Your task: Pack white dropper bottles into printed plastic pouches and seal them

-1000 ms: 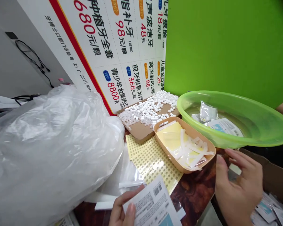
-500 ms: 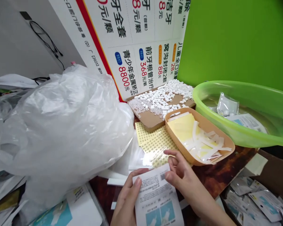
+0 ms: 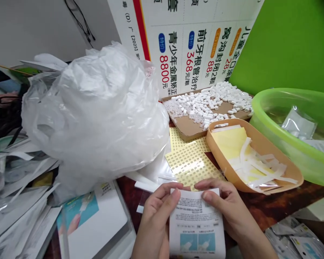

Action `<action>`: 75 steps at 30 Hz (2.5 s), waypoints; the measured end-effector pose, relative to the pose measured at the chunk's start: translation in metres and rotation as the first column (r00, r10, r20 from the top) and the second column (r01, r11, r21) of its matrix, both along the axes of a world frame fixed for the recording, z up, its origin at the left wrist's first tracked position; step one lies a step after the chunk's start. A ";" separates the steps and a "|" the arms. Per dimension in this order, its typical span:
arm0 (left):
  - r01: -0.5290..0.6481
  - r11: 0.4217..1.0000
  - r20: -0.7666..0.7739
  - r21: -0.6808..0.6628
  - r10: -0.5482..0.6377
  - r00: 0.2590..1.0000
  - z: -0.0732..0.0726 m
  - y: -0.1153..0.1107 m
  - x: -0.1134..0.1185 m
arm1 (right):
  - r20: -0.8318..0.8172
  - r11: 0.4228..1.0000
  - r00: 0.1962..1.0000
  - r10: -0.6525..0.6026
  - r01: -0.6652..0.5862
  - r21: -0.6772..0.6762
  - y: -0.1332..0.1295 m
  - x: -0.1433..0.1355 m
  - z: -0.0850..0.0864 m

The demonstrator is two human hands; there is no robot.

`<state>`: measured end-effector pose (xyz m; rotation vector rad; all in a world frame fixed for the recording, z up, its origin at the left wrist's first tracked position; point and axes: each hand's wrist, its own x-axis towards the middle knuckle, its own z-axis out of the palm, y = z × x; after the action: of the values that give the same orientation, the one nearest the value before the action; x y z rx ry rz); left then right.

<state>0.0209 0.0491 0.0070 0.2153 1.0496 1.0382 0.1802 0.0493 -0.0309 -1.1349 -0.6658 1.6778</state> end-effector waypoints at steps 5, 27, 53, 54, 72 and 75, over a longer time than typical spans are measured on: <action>0.002 1.000 -0.032 0.003 -0.001 0.999 -0.002 -0.003 0.000 | -0.102 0.994 0.994 -0.038 0.027 -0.103 0.001 0.001 0.001; 0.216 0.975 -0.059 0.052 -0.213 0.975 -0.008 -0.008 0.002 | 0.008 0.973 0.996 -0.093 0.093 -0.209 -0.025 0.012 0.018; 0.464 0.878 -0.301 0.116 -0.414 0.859 -0.013 -0.008 0.000 | -0.125 0.989 0.992 0.013 -0.031 -0.144 -0.039 0.048 0.009; 0.462 0.879 -0.272 0.116 -0.419 0.866 -0.012 -0.008 0.000 | -0.135 0.991 0.991 0.022 -0.039 -0.128 -0.040 0.048 0.007; 0.580 0.805 -0.318 0.123 -0.521 0.792 -0.013 -0.002 0.005 | 0.028 1.000 1.000 0.010 -0.009 -0.010 -0.043 0.068 -0.003; 0.540 0.831 -0.359 0.133 -0.468 0.808 -0.015 -0.002 0.007 | 0.030 1.000 0.999 0.025 -0.026 0.011 -0.040 0.071 -0.007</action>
<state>0.0283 0.0469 -0.0081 0.8330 1.0689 0.6359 0.2510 0.0096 -0.0374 -1.1498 -0.7106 1.6791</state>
